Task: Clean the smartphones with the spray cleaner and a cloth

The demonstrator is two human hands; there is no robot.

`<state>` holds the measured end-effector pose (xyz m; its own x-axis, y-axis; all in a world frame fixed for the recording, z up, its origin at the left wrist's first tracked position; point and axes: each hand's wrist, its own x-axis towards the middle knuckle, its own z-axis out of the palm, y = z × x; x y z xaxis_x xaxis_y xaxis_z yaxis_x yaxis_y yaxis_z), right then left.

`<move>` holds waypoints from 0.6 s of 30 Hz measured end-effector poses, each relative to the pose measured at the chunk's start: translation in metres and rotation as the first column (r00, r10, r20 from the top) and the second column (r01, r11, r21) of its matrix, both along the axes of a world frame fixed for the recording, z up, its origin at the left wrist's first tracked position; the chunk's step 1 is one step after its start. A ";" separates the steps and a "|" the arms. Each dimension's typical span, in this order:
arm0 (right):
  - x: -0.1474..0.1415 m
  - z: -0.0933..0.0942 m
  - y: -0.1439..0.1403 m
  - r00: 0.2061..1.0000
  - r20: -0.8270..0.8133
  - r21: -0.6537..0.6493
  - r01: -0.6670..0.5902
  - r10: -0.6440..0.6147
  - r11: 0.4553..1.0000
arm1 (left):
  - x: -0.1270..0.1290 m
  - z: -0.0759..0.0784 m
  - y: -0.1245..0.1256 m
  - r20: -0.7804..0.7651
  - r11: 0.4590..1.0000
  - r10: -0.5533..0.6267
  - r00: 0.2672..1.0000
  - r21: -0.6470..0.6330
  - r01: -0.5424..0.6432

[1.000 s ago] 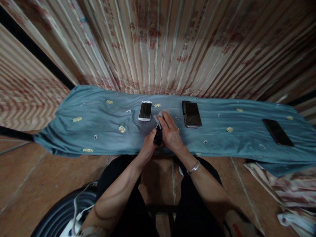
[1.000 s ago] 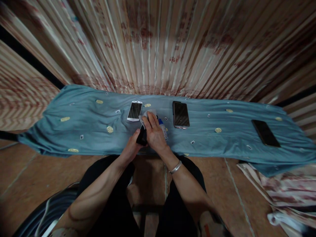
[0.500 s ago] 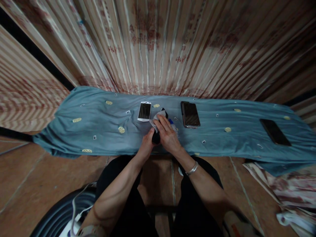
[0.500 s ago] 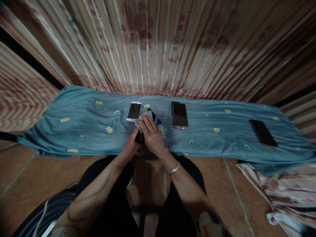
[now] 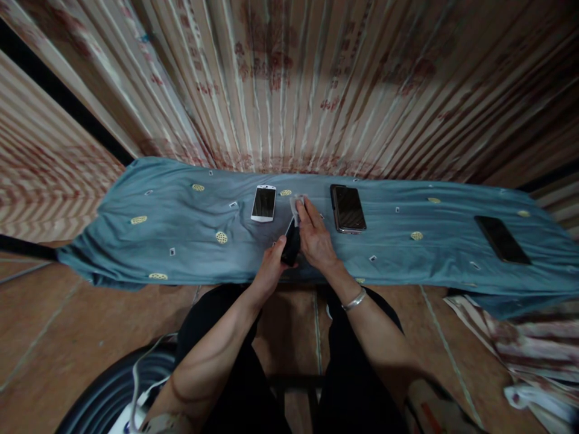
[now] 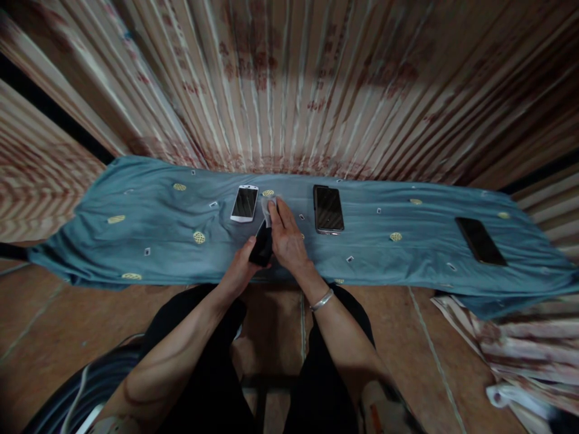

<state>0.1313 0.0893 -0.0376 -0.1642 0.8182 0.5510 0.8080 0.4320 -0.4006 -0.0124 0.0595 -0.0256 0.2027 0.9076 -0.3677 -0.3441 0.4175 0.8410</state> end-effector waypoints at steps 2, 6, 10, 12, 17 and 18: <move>0.001 0.000 0.001 1.000 -0.002 -0.010 0.009 -0.009 1.000 | 0.000 0.000 -0.001 0.009 1.000 -0.005 1.000 0.007 0.005; 0.003 -0.001 0.002 1.000 -0.018 -0.034 0.025 -0.025 0.999 | -0.001 -0.001 -0.001 0.024 1.000 -0.003 1.000 0.013 0.003; 0.005 -0.004 0.005 0.999 -0.041 -0.061 0.031 -0.033 0.998 | -0.003 0.001 -0.001 0.038 0.999 -0.003 0.999 0.034 0.002; 0.006 -0.006 0.007 0.998 -0.056 -0.069 0.028 -0.032 0.997 | -0.004 0.002 0.000 0.051 0.999 -0.001 0.999 0.034 -0.001; 0.008 -0.010 0.010 0.994 -0.105 -0.074 0.017 -0.025 0.997 | -0.005 0.004 0.000 0.090 1.000 0.000 0.996 0.020 -0.002; 0.009 -0.011 0.010 0.993 -0.118 -0.079 0.018 -0.027 0.997 | -0.006 0.005 0.000 0.102 1.000 0.000 0.995 0.016 -0.002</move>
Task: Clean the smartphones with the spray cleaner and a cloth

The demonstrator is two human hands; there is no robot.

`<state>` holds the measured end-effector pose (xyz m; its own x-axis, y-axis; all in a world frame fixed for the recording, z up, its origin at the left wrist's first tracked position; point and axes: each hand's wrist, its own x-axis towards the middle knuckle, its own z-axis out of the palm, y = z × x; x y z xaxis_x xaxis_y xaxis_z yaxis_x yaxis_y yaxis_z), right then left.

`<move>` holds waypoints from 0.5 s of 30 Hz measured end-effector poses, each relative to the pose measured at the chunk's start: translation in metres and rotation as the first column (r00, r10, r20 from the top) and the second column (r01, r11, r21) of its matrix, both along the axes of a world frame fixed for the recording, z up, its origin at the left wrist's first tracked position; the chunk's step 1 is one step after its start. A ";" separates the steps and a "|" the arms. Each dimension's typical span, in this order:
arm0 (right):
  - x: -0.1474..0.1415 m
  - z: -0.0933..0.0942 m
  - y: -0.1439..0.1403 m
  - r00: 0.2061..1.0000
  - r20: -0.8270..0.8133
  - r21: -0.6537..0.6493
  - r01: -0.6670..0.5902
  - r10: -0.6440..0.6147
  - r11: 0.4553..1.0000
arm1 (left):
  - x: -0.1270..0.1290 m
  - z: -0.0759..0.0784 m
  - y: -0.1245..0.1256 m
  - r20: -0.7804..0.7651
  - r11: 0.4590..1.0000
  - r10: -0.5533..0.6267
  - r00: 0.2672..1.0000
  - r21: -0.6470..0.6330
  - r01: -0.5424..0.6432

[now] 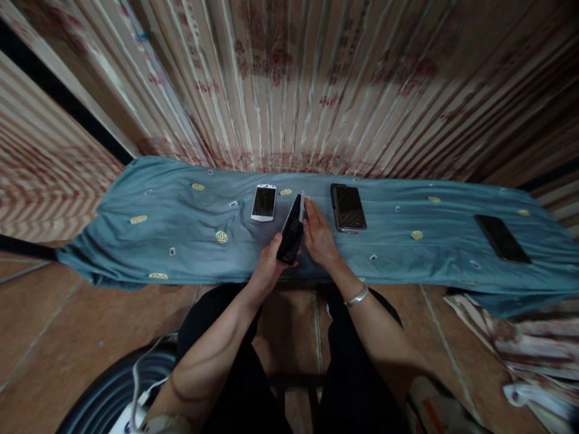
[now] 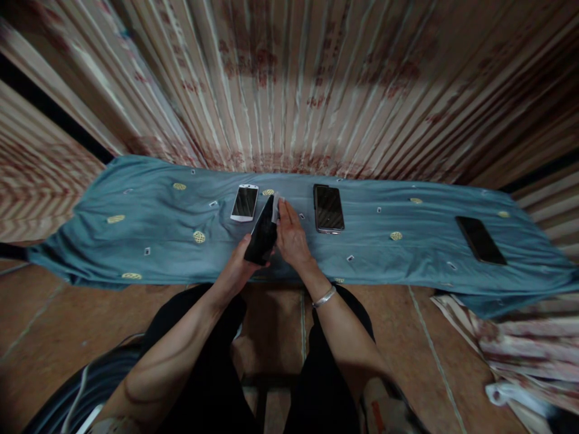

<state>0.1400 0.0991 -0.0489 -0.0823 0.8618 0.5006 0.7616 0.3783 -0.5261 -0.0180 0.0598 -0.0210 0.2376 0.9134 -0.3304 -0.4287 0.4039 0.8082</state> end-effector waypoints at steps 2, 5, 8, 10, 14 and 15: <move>0.000 -0.002 0.000 1.000 -0.028 -0.017 0.012 -0.013 1.000 | -0.001 0.001 0.000 0.024 1.000 -0.004 1.000 -0.008 0.005; 0.001 -0.004 0.001 0.997 -0.069 -0.043 0.035 -0.038 0.998 | -0.001 0.001 0.001 0.046 0.999 -0.007 0.999 -0.031 0.008; 0.001 -0.006 0.003 0.992 -0.118 -0.043 0.043 -0.048 0.998 | 0.000 0.001 0.002 0.064 0.998 -0.001 0.998 -0.061 0.005; 0.001 -0.007 0.004 0.987 -0.150 -0.035 0.051 -0.056 0.998 | 0.000 0.001 0.003 0.074 0.997 0.008 0.997 -0.082 -0.002; -0.003 -0.009 0.004 0.980 -0.178 -0.029 0.080 -0.084 0.996 | 0.000 0.001 0.005 0.106 0.994 0.002 0.994 -0.109 0.009; -0.005 -0.009 0.003 0.980 -0.176 -0.036 0.086 -0.091 0.996 | 0.000 0.002 0.005 0.113 0.994 0.001 0.994 -0.108 0.011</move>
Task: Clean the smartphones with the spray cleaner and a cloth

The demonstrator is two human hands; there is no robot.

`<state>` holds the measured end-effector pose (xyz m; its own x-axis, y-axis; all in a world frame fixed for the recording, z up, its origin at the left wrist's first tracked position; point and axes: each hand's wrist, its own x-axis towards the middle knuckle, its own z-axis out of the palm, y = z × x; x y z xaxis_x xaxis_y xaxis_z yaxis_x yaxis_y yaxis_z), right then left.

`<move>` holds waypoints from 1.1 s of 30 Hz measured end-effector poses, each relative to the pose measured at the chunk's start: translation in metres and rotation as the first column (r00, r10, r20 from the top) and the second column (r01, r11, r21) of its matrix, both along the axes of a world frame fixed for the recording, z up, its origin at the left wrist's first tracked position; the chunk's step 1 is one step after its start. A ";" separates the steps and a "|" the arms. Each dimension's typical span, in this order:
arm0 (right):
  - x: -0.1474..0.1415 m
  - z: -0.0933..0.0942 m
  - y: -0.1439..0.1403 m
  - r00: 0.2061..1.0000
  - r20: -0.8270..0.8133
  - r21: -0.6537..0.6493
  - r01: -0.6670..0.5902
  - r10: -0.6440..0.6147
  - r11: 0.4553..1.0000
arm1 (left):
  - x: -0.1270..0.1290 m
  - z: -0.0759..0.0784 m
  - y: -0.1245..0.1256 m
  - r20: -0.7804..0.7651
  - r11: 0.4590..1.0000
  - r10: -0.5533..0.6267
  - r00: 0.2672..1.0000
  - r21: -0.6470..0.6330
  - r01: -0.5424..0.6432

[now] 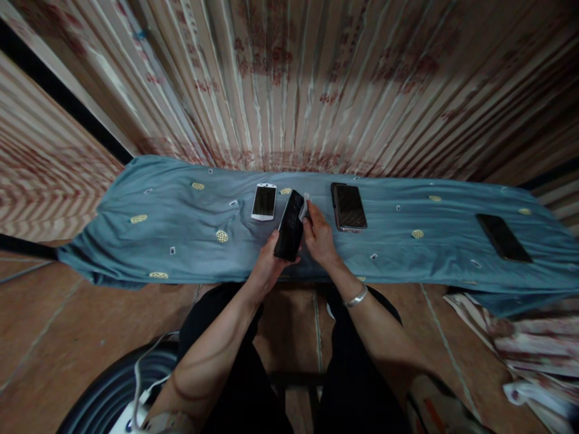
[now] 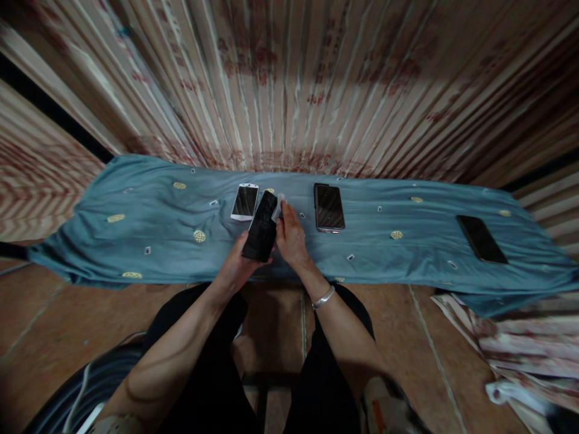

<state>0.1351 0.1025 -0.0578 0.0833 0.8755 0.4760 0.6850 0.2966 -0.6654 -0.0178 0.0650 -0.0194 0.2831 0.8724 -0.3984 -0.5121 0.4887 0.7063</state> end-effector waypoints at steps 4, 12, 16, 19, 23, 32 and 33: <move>-0.006 0.000 -0.005 1.000 0.021 -0.040 -0.016 0.017 0.999 | 0.000 0.002 0.002 0.017 1.000 0.030 0.999 0.002 -0.030; -0.011 0.002 -0.013 0.996 0.058 -0.077 -0.069 0.073 0.995 | -0.002 0.000 0.008 0.064 0.997 0.067 0.996 -0.039 -0.065; -0.015 0.006 -0.017 0.992 0.076 -0.102 -0.088 0.096 0.991 | -0.002 -0.002 0.009 0.073 0.996 0.089 0.993 -0.035 -0.087; -0.019 0.006 -0.021 0.991 0.075 -0.113 -0.099 0.108 0.989 | 0.000 0.000 0.010 0.068 0.992 0.123 0.990 -0.027 -0.121; -0.022 0.005 -0.023 0.992 0.054 -0.106 -0.107 0.113 0.989 | 0.001 0.004 0.010 0.067 0.989 0.149 0.987 -0.033 -0.147; -0.023 0.006 -0.025 0.994 -0.007 -0.126 -0.109 0.109 0.986 | 0.002 0.003 0.013 0.093 0.983 0.183 0.979 -0.024 -0.181; -0.023 0.007 -0.026 0.993 -0.009 -0.125 -0.115 0.114 0.986 | 0.003 0.005 0.014 0.104 0.981 0.194 0.976 -0.020 -0.193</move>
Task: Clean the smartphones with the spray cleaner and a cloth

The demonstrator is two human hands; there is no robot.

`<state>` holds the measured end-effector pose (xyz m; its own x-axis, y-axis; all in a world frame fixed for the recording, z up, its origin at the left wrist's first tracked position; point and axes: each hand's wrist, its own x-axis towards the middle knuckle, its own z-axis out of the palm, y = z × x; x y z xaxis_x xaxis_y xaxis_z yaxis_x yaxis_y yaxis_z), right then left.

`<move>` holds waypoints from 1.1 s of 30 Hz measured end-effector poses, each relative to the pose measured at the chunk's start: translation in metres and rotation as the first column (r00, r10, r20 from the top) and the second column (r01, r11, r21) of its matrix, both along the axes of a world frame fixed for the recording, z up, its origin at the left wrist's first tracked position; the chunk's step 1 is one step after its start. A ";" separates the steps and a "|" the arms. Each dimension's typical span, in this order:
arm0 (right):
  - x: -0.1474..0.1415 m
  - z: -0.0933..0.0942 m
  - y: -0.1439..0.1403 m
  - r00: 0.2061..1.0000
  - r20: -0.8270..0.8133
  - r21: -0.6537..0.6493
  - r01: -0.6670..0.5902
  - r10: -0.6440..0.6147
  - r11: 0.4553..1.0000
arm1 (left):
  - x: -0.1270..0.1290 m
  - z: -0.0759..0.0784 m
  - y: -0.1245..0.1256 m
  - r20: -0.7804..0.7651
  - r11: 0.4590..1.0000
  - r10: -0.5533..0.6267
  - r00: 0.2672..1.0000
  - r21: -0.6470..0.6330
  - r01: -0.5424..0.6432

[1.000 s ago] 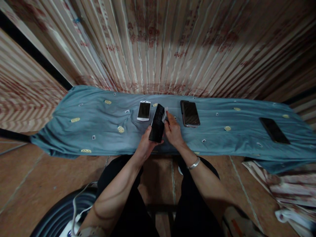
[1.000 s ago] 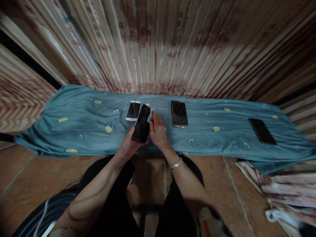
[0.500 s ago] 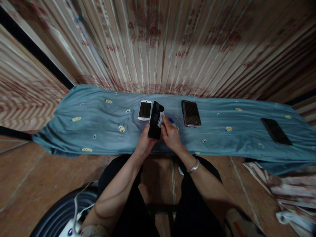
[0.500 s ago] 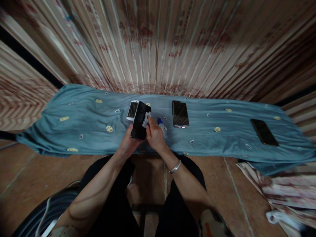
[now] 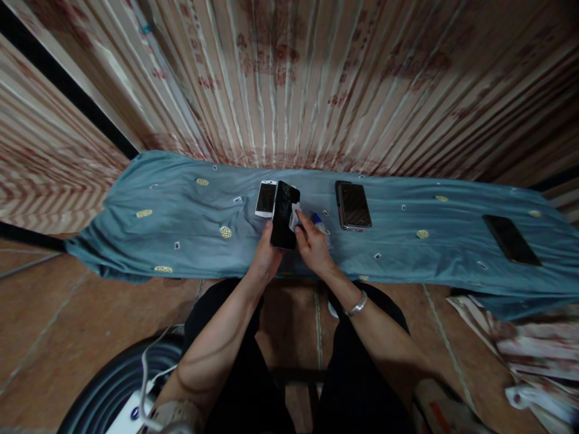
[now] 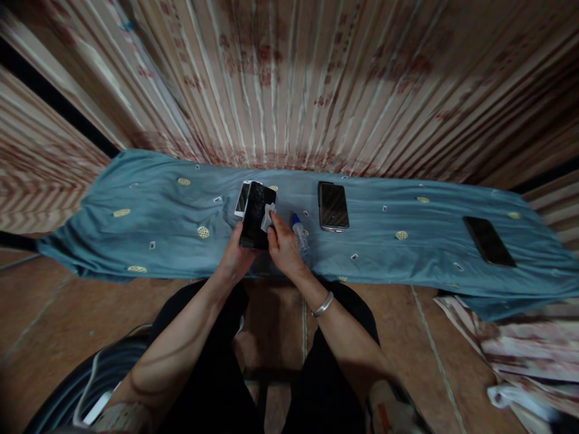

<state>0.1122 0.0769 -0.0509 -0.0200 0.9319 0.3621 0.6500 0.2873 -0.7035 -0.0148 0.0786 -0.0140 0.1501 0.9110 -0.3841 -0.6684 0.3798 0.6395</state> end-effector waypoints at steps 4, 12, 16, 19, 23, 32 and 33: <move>-0.003 0.000 -0.003 0.999 -0.001 0.024 -0.037 0.037 0.999 | 0.001 0.009 0.001 0.023 1.000 0.028 0.999 -0.001 -0.028; -0.001 -0.002 -0.007 0.996 -0.008 -0.009 -0.083 0.083 0.996 | -0.001 0.010 0.005 -0.042 0.999 0.033 0.999 0.001 -0.033; 0.001 -0.003 -0.012 0.992 -0.024 -0.008 -0.128 0.128 0.992 | -0.003 0.006 0.009 -0.067 0.999 0.033 0.997 0.014 -0.032; 0.001 -0.002 -0.015 0.988 -0.019 -0.012 -0.153 0.153 0.988 | -0.004 0.004 0.011 -0.078 0.998 0.061 0.995 -0.004 -0.061; 0.002 -0.001 -0.018 0.988 0.002 -0.012 -0.153 0.153 0.988 | -0.005 0.002 0.012 -0.079 0.997 0.070 0.994 -0.013 -0.072; 0.005 -0.002 -0.017 0.990 0.012 0.005 -0.137 0.137 0.991 | -0.005 -0.003 0.012 -0.072 0.999 0.037 0.997 -0.009 -0.037; 0.004 -0.003 -0.016 0.991 0.009 0.002 -0.136 0.136 0.991 | -0.005 -0.003 0.012 -0.066 0.999 0.039 0.997 -0.011 -0.039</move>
<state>0.1166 0.0605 -0.0535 -0.1493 0.9194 0.3639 0.6111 0.3751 -0.6971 -0.0197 0.0903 -0.0166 0.0885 0.9107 -0.4034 -0.6396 0.3625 0.6779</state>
